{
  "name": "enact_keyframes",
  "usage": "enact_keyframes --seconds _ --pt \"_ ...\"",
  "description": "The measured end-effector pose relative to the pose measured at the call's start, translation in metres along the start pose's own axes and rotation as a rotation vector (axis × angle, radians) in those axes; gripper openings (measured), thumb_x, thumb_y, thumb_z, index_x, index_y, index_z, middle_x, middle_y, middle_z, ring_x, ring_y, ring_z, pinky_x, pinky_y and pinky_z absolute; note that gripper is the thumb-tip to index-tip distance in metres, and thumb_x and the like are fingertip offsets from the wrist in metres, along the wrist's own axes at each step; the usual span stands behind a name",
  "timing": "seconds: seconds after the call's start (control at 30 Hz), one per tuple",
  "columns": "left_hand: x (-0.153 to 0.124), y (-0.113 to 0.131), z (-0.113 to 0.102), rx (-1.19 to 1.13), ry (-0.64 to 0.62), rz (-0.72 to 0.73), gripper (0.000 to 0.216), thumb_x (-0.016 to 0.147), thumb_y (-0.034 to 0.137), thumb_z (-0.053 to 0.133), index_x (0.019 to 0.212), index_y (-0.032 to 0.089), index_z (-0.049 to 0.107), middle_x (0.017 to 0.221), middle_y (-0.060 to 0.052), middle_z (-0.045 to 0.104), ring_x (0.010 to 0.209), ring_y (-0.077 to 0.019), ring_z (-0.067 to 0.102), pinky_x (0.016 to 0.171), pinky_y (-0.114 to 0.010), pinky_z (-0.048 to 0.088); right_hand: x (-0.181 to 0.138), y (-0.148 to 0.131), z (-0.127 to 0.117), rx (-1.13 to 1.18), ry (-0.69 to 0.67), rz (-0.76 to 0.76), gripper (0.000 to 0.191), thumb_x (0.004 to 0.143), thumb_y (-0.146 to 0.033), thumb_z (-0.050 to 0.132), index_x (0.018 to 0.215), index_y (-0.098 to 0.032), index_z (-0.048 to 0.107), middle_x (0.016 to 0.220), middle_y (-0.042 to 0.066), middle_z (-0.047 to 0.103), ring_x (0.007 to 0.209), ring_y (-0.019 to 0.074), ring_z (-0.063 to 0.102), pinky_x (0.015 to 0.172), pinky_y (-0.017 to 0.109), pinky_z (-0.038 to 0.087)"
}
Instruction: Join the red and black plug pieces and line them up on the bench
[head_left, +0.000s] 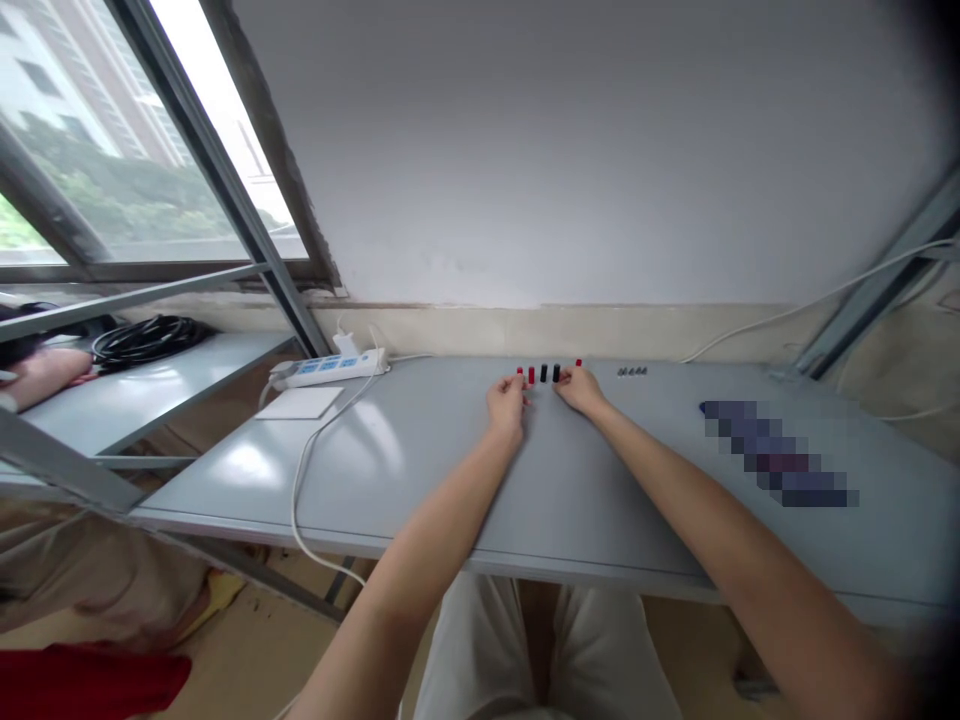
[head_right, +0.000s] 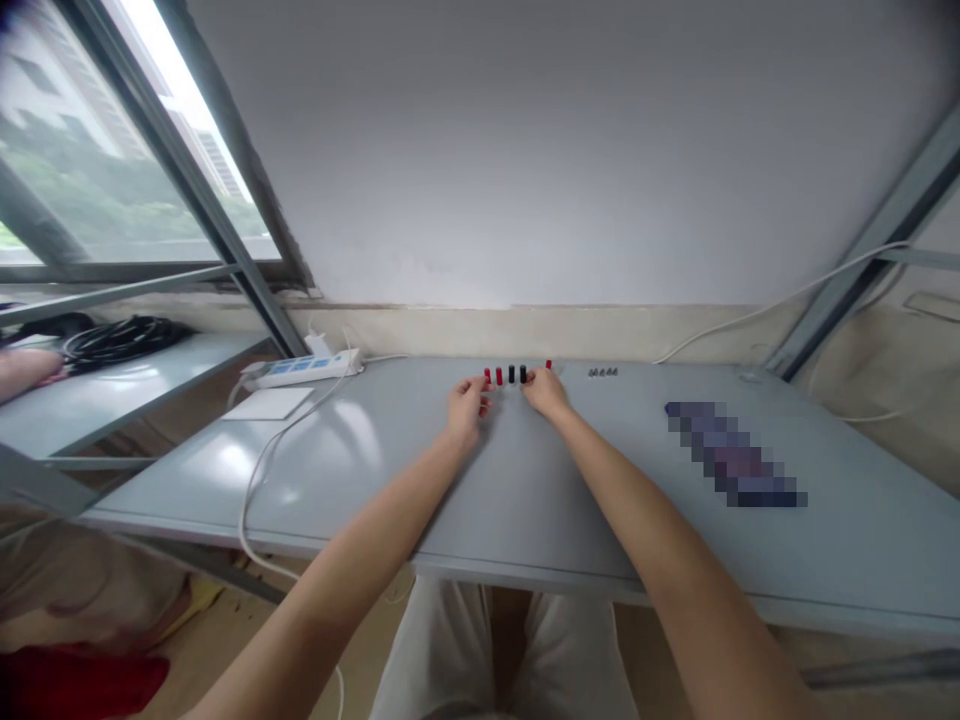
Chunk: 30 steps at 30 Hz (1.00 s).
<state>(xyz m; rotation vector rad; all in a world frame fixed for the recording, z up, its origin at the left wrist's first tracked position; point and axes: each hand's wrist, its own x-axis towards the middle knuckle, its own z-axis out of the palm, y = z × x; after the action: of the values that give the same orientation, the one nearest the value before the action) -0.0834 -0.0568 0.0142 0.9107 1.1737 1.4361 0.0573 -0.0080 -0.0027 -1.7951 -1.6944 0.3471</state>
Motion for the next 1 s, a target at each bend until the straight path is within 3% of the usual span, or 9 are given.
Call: enact_keyframes --seconds 0.37,0.5,0.6,0.77,0.9,1.0 --pt "-0.003 0.001 0.002 0.008 -0.044 -0.027 0.012 0.079 0.025 0.051 0.074 0.014 0.055 0.075 -0.004 0.061 0.044 -0.0035 0.041 0.043 -0.02 0.028 0.014 0.007 0.013 -0.087 -0.03 0.071 0.012 0.072 -0.023 0.059 0.081 -0.016 0.064 0.083 0.008 0.067 0.08 0.0186 0.062 0.068 0.026 0.043" --pt "-0.001 -0.003 0.003 0.102 -0.137 0.015 0.017 0.08 0.029 0.05 0.072 0.015 0.056 0.072 -0.004 0.061 0.044 -0.0049 0.041 0.045 -0.021 0.031 0.013 0.007 0.012 -0.145 -0.047 0.058 0.016 0.074 -0.027 0.058 0.085 -0.017 0.063 0.089 0.01 0.067 0.085 0.0206 0.061 0.071 0.028 0.043" --pt "0.0 -0.01 0.005 0.305 -0.226 0.161 0.021 0.081 0.031 0.049 0.069 0.015 0.055 0.065 -0.003 0.059 0.048 -0.007 0.044 0.05 -0.022 0.035 0.009 0.009 0.003 -0.173 -0.061 0.032 0.021 0.073 -0.031 0.06 0.088 -0.016 0.063 0.095 0.011 0.066 0.089 0.0214 0.06 0.073 0.028 0.043" --pt "-0.007 -0.02 0.005 0.775 -0.369 0.575 0.018 0.079 0.027 0.05 0.07 0.015 0.06 0.066 -0.003 0.061 0.058 -0.0108 0.049 0.059 -0.024 0.037 0.006 0.025 -0.025 -0.219 -0.023 0.066 0.012 0.075 -0.027 0.056 0.078 -0.018 0.064 0.087 0.009 0.067 0.082 0.02 0.061 0.07 0.027 0.043" --pt "-0.014 -0.022 0.005 0.907 -0.436 0.625 0.023 0.082 0.029 0.047 0.074 0.015 0.063 0.065 -0.003 0.062 0.055 -0.0113 0.049 0.058 -0.024 0.037 0.011 0.047 -0.041 -0.281 0.024 0.15 0.013 0.074 -0.025 0.053 0.071 -0.018 0.064 0.082 0.011 0.067 0.081 0.0214 0.061 0.069 0.028 0.043" --pt "-0.015 -0.021 0.005 0.913 -0.433 0.625 0.023 0.082 0.028 0.046 0.074 0.015 0.063 0.065 -0.003 0.062 0.055 -0.0113 0.049 0.057 -0.024 0.037 0.018 0.06 -0.041 -0.294 0.033 0.191 0.019 0.072 -0.032 0.058 0.083 -0.018 0.066 0.093 0.012 0.067 0.089 0.024 0.061 0.075 0.03 0.044"
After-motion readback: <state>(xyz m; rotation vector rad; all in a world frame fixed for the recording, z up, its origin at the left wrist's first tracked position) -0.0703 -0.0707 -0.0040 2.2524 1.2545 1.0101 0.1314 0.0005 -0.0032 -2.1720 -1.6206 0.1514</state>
